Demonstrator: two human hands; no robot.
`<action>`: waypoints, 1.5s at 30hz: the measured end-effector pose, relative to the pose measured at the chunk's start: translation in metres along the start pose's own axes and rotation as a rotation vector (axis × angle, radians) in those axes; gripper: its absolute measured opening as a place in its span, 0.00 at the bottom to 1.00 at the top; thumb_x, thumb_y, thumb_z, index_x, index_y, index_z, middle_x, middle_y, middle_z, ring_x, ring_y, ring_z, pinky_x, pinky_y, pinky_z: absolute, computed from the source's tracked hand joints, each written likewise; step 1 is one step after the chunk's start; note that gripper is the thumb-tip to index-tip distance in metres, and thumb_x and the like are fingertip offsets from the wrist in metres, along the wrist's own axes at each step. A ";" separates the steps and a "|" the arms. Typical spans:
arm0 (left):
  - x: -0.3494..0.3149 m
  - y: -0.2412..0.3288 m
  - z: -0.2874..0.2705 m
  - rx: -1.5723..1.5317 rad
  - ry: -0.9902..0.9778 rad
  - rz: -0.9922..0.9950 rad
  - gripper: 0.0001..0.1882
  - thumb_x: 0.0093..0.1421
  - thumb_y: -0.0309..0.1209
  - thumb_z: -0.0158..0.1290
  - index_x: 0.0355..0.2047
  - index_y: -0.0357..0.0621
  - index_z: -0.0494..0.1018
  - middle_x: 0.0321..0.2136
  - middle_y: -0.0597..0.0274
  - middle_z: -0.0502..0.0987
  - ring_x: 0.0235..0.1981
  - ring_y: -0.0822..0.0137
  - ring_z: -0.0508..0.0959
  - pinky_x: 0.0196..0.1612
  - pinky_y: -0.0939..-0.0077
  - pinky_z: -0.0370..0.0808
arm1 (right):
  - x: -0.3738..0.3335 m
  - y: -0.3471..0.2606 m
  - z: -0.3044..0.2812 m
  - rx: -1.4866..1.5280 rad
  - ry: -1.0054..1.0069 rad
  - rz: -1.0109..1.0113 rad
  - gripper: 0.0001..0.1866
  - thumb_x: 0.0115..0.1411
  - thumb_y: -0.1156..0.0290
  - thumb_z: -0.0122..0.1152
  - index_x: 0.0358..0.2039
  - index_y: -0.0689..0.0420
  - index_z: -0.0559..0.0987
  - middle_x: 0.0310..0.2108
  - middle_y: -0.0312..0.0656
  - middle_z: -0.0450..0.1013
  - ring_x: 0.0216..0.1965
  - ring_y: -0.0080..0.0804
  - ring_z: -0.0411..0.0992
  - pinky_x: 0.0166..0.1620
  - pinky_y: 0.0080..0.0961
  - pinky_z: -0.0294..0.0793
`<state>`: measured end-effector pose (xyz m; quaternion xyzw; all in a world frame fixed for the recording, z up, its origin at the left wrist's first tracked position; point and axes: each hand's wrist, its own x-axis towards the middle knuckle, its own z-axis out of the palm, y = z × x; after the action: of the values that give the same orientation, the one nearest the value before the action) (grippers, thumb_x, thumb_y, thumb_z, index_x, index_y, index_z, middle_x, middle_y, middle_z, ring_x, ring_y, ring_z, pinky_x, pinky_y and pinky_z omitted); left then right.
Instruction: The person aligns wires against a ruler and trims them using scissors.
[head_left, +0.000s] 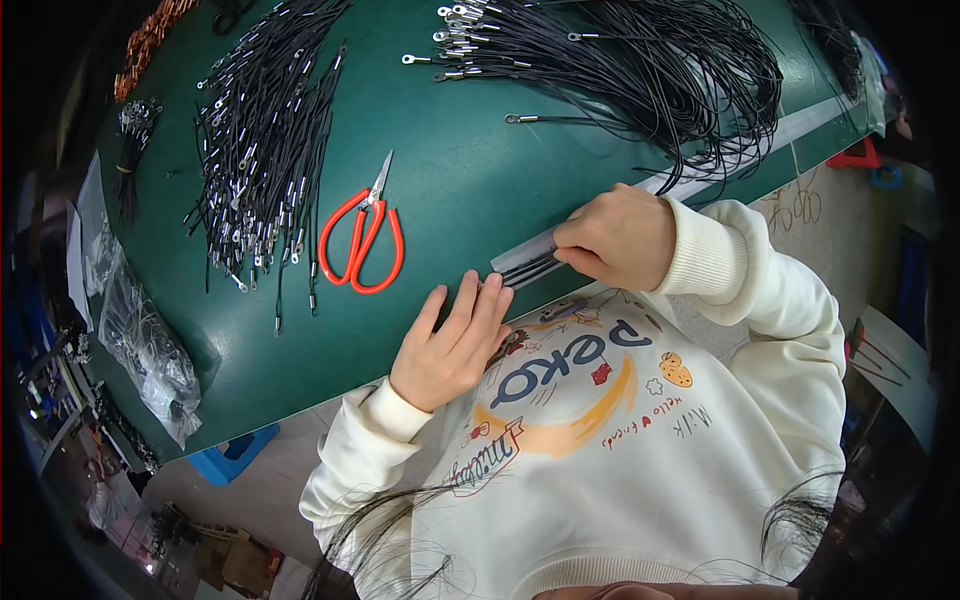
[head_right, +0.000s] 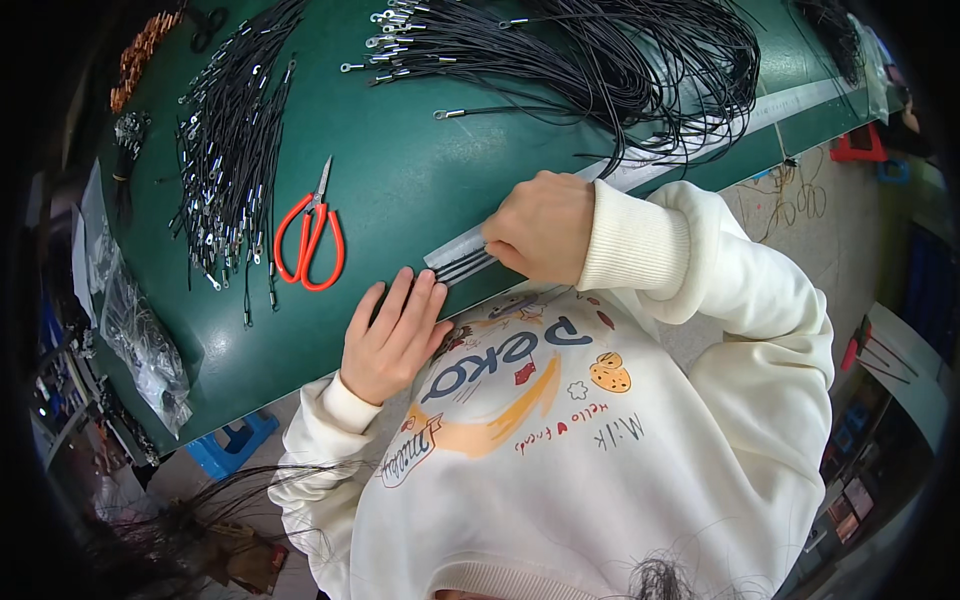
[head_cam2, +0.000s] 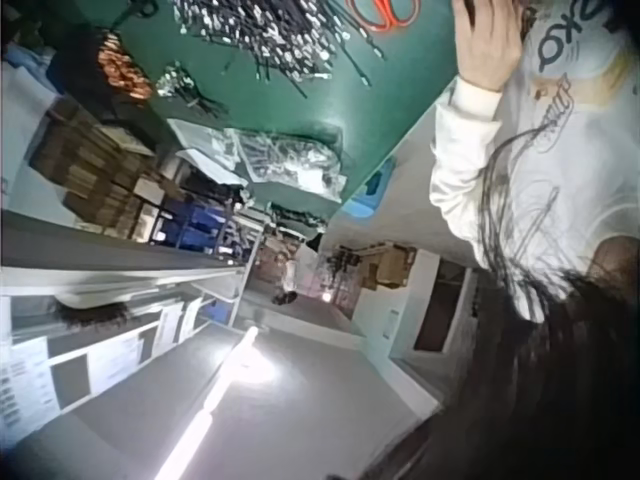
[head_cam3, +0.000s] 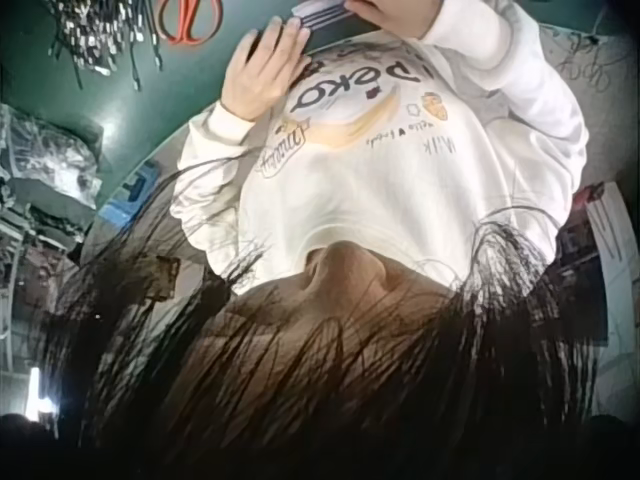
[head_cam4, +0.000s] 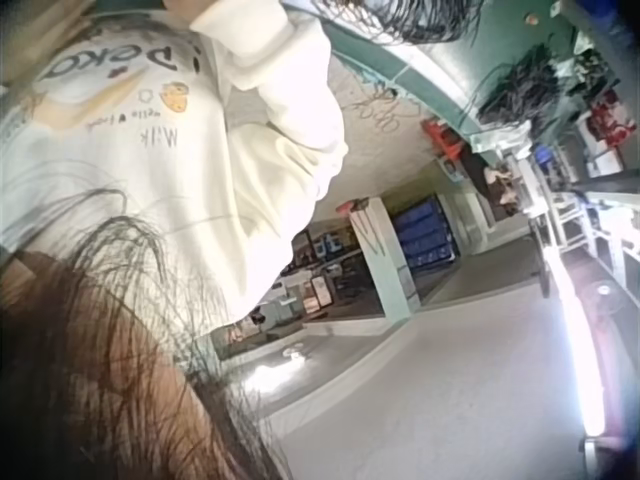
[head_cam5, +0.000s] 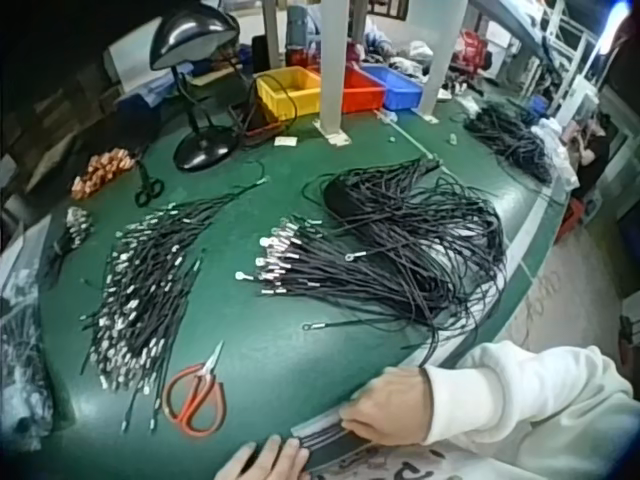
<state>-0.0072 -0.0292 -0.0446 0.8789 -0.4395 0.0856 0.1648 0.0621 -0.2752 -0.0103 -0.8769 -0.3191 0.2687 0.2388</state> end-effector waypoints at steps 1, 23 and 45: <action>0.000 0.000 -0.001 0.055 -0.033 0.025 0.16 0.52 0.25 0.52 0.42 0.36 0.76 0.47 0.54 0.75 0.48 0.58 0.74 0.46 0.66 0.72 | 0.000 0.000 0.000 0.003 -0.004 0.005 0.07 0.54 0.72 0.57 0.22 0.60 0.77 0.18 0.45 0.73 0.21 0.44 0.73 0.27 0.34 0.73; 0.001 -0.003 0.003 0.170 -0.055 0.094 0.18 0.53 0.24 0.49 0.46 0.36 0.75 0.53 0.54 0.71 0.47 0.60 0.74 0.45 0.66 0.73 | -0.022 0.018 -0.026 -0.147 -0.105 0.050 0.10 0.59 0.66 0.54 0.23 0.56 0.75 0.17 0.38 0.73 0.20 0.39 0.74 0.26 0.31 0.73; 0.000 -0.003 0.005 0.168 -0.059 0.085 0.18 0.53 0.23 0.50 0.45 0.37 0.76 0.51 0.55 0.73 0.47 0.59 0.74 0.46 0.64 0.73 | -0.037 0.026 -0.030 -0.037 -0.076 0.180 0.09 0.57 0.65 0.56 0.24 0.55 0.79 0.18 0.42 0.74 0.19 0.40 0.73 0.26 0.29 0.73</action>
<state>-0.0046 -0.0294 -0.0494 0.8724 -0.4721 0.1033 0.0736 0.0677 -0.3259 0.0079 -0.8954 -0.2530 0.3163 0.1851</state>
